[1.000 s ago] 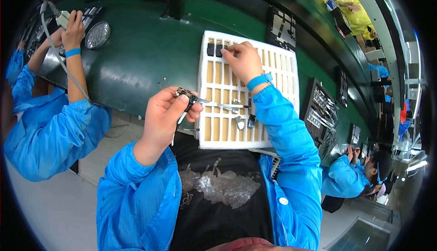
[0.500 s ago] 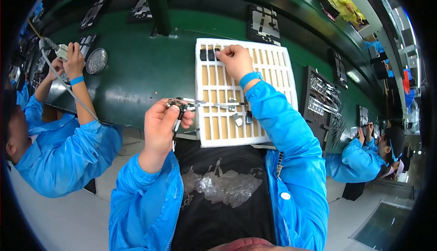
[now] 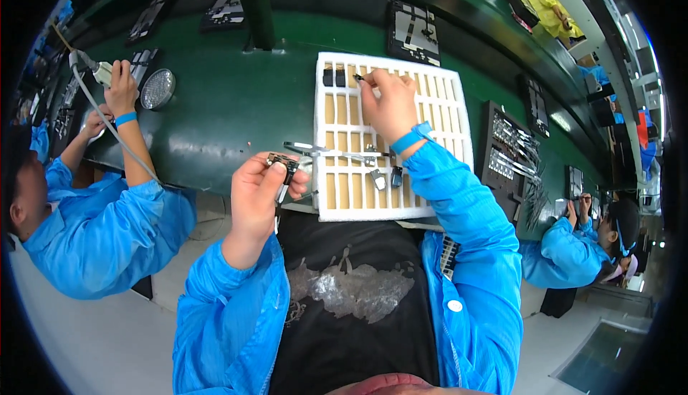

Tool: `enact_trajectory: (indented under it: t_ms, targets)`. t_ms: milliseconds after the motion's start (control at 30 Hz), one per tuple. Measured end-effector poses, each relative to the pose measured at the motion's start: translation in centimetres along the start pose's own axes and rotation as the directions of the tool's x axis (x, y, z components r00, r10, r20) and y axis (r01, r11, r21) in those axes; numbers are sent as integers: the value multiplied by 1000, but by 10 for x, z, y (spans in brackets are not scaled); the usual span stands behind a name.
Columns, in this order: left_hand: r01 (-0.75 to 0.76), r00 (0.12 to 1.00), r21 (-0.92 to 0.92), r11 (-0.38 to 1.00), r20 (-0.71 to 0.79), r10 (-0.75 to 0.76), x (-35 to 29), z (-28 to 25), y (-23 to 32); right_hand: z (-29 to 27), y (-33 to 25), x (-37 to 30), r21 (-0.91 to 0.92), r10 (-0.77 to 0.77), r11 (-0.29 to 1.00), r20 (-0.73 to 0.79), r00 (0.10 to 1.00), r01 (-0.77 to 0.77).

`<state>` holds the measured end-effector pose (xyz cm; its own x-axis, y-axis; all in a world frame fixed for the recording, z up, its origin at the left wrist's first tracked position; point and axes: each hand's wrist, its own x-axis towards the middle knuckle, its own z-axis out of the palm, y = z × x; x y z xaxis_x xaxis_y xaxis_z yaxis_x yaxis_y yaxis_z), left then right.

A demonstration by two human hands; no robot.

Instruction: The person assembles small electronic modules, consisting of PCB boards, camera modules, and wire harnesses, by hand and with pliers on a production line, placing the finished modules into a plastic tray.

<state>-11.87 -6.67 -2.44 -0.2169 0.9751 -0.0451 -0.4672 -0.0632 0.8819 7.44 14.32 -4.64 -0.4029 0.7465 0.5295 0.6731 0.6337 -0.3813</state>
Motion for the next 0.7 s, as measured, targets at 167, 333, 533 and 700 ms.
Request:
enact_trajectory:
  t_ms: [167,333,533,700]
  targets:
    - [4,1000,45,999,-18,-3,-1,3,-1,-52,11,-15,-196,-359,905,120,926,377]
    - [69,998,69,995,-20,-68,0,9,-5,-78,21,-47,-225,-354,868,342,870,442]
    - [298,946,154,942,81,-313,2,14,-21,-79,35,-64,-194,-285,918,279,917,345]
    - [415,861,261,872,197,-469,6,12,-35,-88,31,-69,-163,-288,929,243,926,332]
